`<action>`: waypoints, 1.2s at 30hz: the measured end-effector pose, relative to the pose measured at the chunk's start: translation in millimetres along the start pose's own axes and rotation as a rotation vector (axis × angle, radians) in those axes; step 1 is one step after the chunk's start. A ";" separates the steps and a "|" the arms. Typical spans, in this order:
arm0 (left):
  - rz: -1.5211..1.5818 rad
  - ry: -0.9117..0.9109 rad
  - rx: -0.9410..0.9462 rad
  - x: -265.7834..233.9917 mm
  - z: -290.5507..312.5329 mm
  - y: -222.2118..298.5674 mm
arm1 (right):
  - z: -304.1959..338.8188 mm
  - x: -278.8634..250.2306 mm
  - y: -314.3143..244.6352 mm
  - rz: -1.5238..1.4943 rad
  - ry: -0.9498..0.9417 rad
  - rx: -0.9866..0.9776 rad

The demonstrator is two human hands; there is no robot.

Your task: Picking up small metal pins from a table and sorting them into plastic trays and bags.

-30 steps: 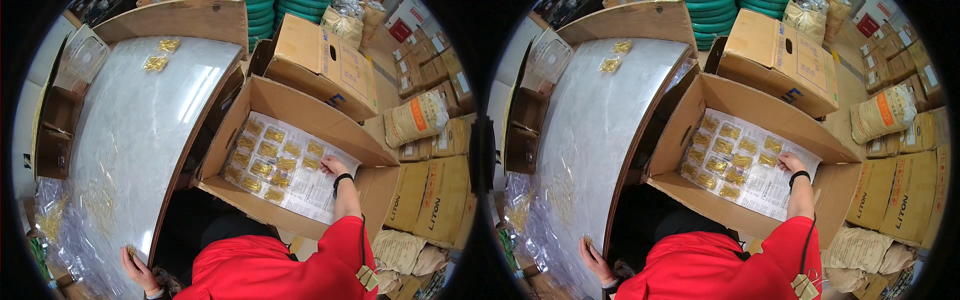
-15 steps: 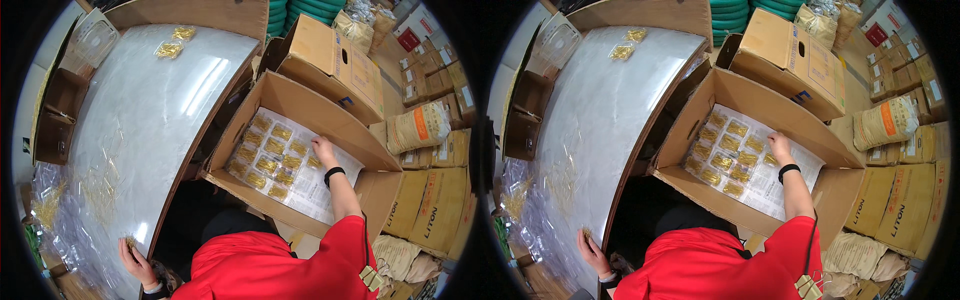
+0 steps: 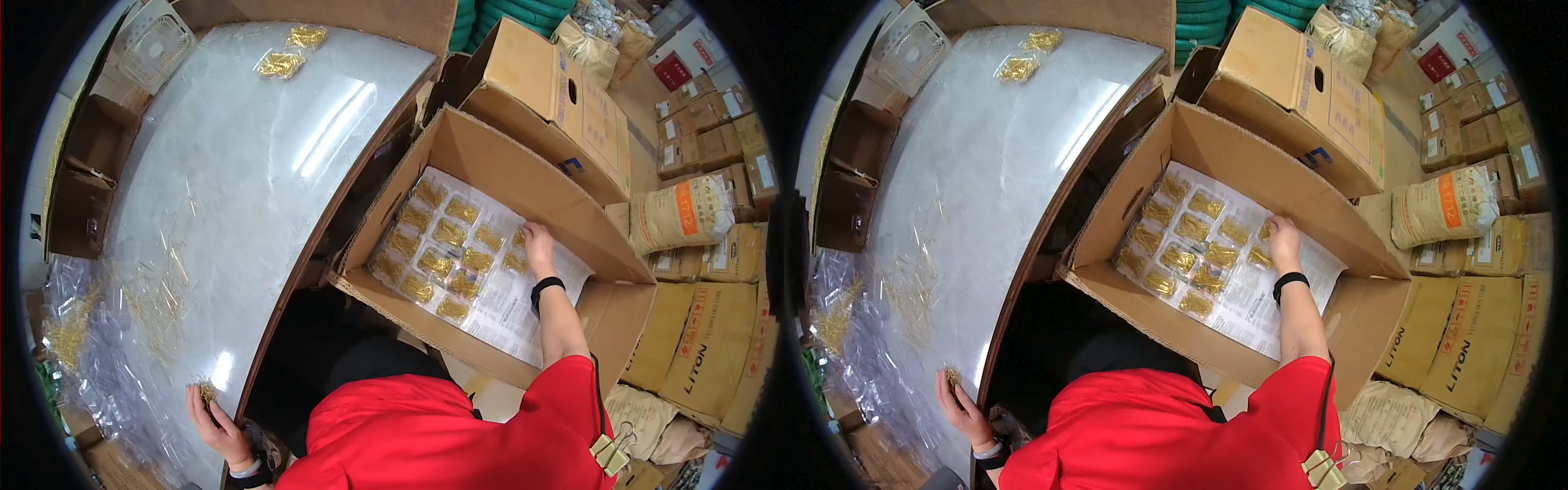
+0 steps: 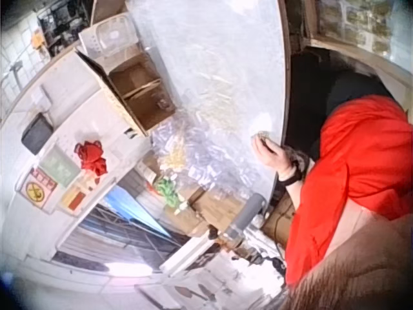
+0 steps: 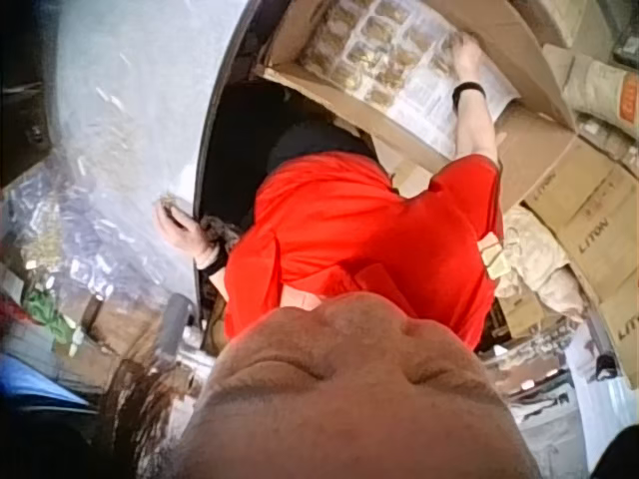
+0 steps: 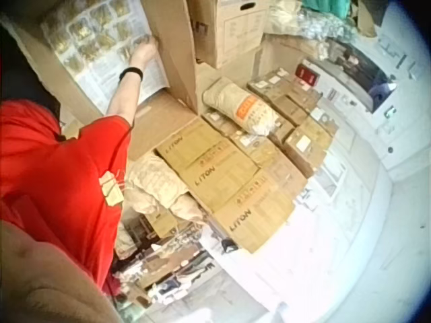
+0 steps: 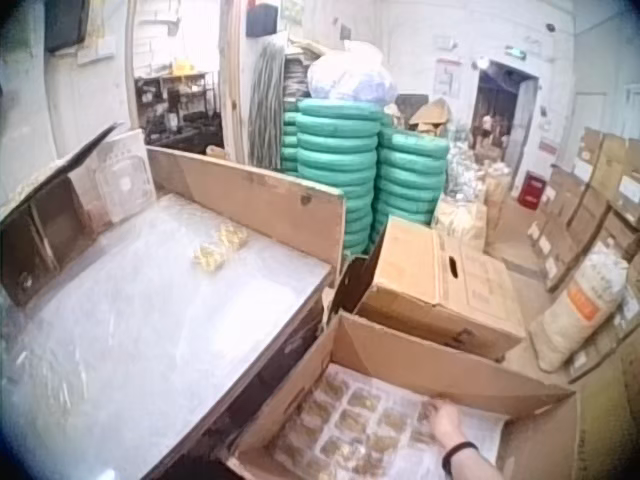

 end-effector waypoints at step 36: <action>-0.020 0.002 0.021 -1.1 -2.3 1.9 | 3.7 21.5 -53.0 0.145 -0.252 -0.142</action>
Point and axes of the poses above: each hand's wrist, its own z-axis away from the middle knuckle, its own x-axis out of the palm, y = z × x, the point moved 5 cm from there along -z, towards the middle knuckle, and after that the axes turned 6 degrees about z, right-handed, at the moved point
